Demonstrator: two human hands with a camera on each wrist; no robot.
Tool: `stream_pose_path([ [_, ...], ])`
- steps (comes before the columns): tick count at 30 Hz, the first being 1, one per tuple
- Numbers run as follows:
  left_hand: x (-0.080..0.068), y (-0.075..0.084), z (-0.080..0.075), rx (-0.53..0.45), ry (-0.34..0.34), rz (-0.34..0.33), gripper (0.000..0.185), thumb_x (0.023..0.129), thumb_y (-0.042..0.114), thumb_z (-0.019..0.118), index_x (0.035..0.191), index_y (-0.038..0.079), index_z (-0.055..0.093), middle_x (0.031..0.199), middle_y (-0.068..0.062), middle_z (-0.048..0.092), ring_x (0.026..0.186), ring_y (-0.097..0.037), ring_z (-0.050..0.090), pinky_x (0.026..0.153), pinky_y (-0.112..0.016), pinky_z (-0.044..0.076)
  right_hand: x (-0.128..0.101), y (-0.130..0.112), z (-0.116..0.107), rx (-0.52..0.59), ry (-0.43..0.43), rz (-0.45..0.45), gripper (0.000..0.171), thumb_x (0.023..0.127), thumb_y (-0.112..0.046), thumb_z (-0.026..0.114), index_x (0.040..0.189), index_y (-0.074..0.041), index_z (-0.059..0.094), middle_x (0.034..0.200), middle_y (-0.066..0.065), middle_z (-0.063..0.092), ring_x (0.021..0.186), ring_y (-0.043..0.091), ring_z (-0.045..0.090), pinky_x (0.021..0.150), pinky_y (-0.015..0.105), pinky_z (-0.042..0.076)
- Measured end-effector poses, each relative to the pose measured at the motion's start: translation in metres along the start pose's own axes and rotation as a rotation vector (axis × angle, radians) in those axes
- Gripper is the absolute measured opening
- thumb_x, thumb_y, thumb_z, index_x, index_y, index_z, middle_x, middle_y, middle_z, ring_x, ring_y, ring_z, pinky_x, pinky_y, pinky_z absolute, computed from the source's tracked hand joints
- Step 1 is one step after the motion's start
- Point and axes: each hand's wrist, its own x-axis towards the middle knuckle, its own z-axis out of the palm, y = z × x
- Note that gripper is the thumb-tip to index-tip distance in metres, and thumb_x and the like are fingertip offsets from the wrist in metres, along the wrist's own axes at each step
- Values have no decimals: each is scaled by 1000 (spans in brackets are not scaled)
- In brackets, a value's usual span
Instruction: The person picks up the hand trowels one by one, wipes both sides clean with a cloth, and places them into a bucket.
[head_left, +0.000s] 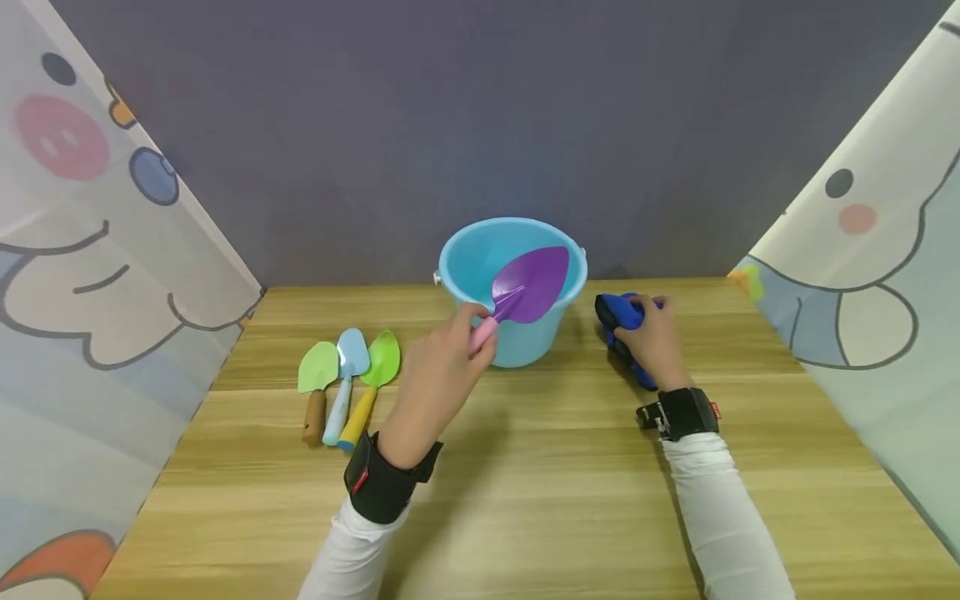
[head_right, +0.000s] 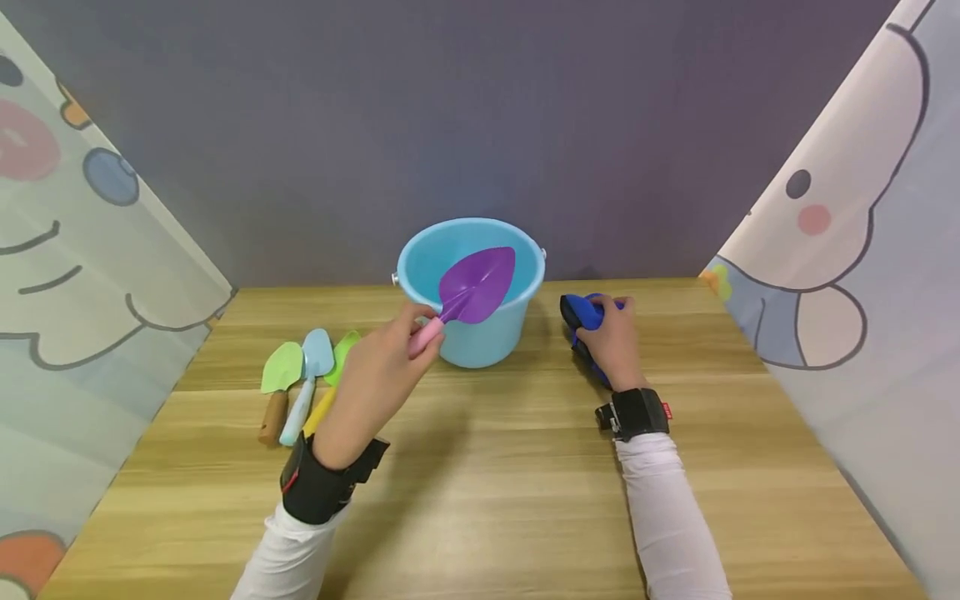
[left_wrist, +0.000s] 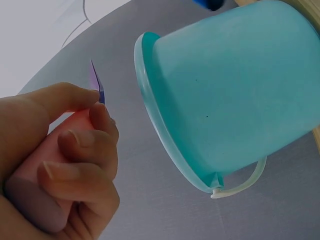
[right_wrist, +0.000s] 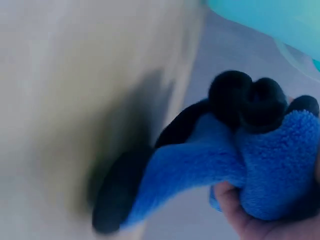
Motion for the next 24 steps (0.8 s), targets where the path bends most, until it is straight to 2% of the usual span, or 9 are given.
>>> stream_pose_path([
  [3, 0, -1, 0, 8, -5, 8, 26, 99, 25, 66, 118, 8, 63, 68, -2, 55, 48, -13, 41, 43, -23, 28, -4, -8, -12, 89, 123, -11, 60, 91, -11, 68, 145, 1, 48, 150, 33, 25, 133, 57, 40, 108, 69, 38],
  [8, -1, -2, -1, 1, -45, -31, 29, 98, 29, 69, 119, 10, 64, 77, -4, 63, 54, -16, 50, 46, -26, 34, -11, -32, -35, 237, 321, -94, 54, 88, -10, 70, 139, -5, 56, 145, 22, 31, 135, 43, 38, 110, 64, 36],
  [13, -2, -3, -1, 8, -63, -47, 30, 97, 28, 71, 121, 10, 66, 81, -4, 64, 58, -18, 54, 48, -27, 37, -24, -69, -57, 359, 481, -206, 48, 83, -9, 75, 130, -12, 65, 133, -5, 41, 127, 20, 40, 109, 48, 32],
  [16, -3, -4, 0, 16, -58, -40, 26, 97, 26, 70, 116, 9, 66, 77, -3, 59, 58, -17, 52, 49, -27, 37, -41, -95, -67, 413, 509, -263, 46, 82, -9, 76, 127, -12, 68, 129, -16, 40, 126, 13, 40, 107, 41, 31],
  [20, -3, -5, 0, 21, -60, -33, 20, 98, 24, 68, 110, 9, 67, 74, -2, 54, 59, -17, 51, 50, -27, 37, -65, -128, -75, 445, 496, -356, 47, 81, -7, 76, 127, -8, 68, 132, -16, 43, 132, 16, 40, 108, 40, 30],
  [24, -3, -4, 0, 25, -81, -38, 17, 99, 25, 67, 107, 9, 65, 74, -2, 53, 59, -17, 50, 51, -27, 37, -79, -144, -69, 406, 480, -496, 48, 77, -6, 79, 125, -7, 70, 133, -16, 45, 135, 17, 40, 110, 44, 30],
])
